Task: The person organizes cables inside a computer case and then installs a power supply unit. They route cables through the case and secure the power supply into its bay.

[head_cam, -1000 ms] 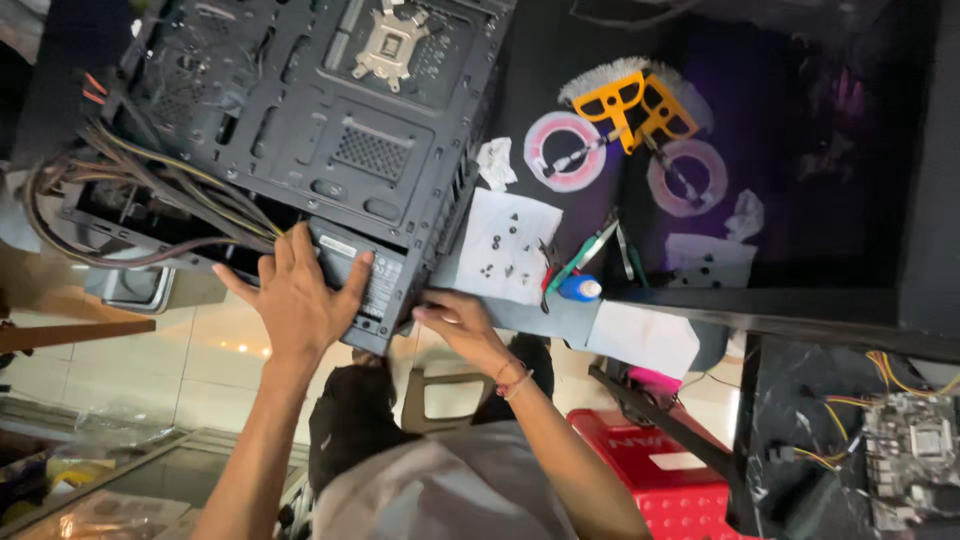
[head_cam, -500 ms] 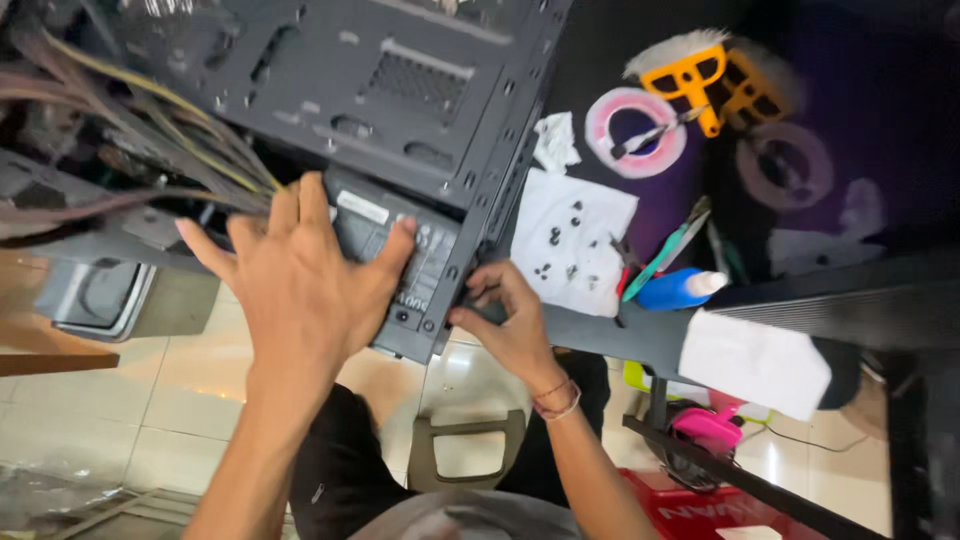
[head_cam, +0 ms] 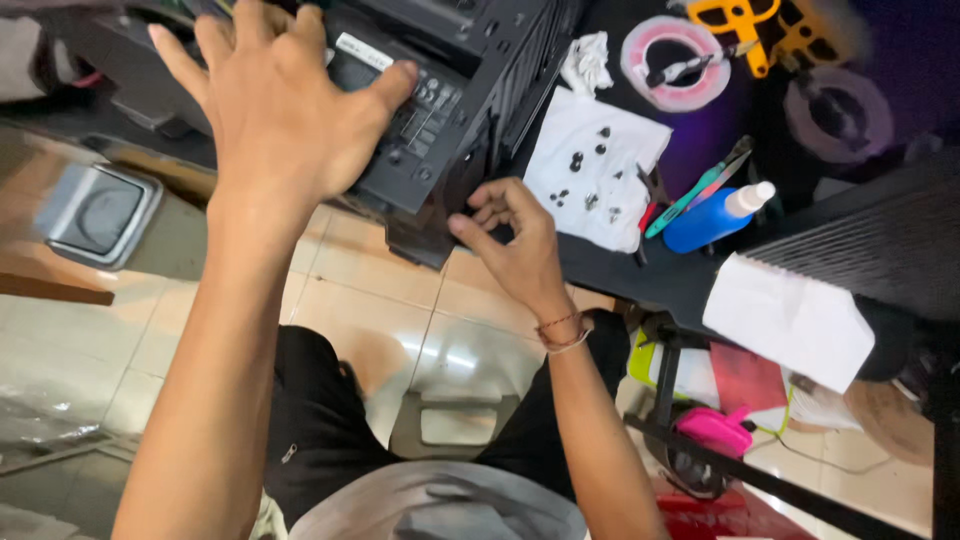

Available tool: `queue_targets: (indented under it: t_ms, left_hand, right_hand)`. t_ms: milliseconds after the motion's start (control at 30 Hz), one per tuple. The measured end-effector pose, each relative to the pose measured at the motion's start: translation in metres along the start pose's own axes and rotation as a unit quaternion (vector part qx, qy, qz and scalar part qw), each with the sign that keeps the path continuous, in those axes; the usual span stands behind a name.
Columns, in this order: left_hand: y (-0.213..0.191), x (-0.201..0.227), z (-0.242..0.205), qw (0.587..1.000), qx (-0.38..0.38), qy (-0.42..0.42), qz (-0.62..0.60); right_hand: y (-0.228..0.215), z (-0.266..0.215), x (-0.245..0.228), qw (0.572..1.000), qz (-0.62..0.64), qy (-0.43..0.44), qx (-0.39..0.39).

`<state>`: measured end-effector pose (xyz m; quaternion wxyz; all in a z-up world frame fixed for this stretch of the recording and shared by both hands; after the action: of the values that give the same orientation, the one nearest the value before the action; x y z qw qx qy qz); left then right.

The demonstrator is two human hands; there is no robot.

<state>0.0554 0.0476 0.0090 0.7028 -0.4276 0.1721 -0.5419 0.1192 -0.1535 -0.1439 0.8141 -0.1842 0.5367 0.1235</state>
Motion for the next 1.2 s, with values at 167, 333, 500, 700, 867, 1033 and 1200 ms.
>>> queue_targets:
  t_ms: [167, 333, 500, 700, 867, 1033, 1200]
  left_hand:
    - [0.003, 0.002, 0.007, 0.995, -0.076, -0.053, 0.044]
    - [0.001, 0.008, 0.009, 0.990, -0.100, -0.081, 0.054]
    - [-0.009, 0.020, 0.006, 0.989, -0.107, -0.093, 0.045]
    - [-0.024, 0.053, -0.001, 0.974, -0.174, -0.141, 0.036]
    - [-0.015, 0.061, -0.006, 0.974, -0.171, -0.145, 0.027]
    - [-0.016, 0.054, -0.004, 0.991, -0.067, -0.116, -0.018]
    - [-0.020, 0.051, -0.008, 0.984, -0.051, -0.167, -0.044]
  right_hand:
    - [-0.004, 0.004, -0.001, 1.000, -0.014, -0.019, 0.021]
    - [-0.011, 0.004, -0.010, 0.999, 0.000, -0.048, 0.026]
    - [-0.018, 0.000, -0.016, 0.997, 0.000, -0.070, 0.040]
    - [-0.018, -0.004, -0.012, 0.996, -0.002, -0.077, 0.034]
    - [-0.025, -0.008, -0.032, 0.982, -0.029, -0.175, 0.067]
    - [-0.024, -0.006, -0.029, 0.981, -0.024, -0.182, 0.060]
    - [-0.019, -0.004, -0.027, 0.980, 0.004, -0.192, 0.057]
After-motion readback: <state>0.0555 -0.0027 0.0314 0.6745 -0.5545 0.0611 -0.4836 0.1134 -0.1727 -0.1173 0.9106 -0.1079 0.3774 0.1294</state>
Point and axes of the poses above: each hand's wrist, its own z-axis towards the middle knuckle, its own y-axis out of the palm, x = y × z, the point moved 8 cm from there along z, towards the middle knuckle, and after that the axes turned 8 degrees about x, right-handed, at the moved point
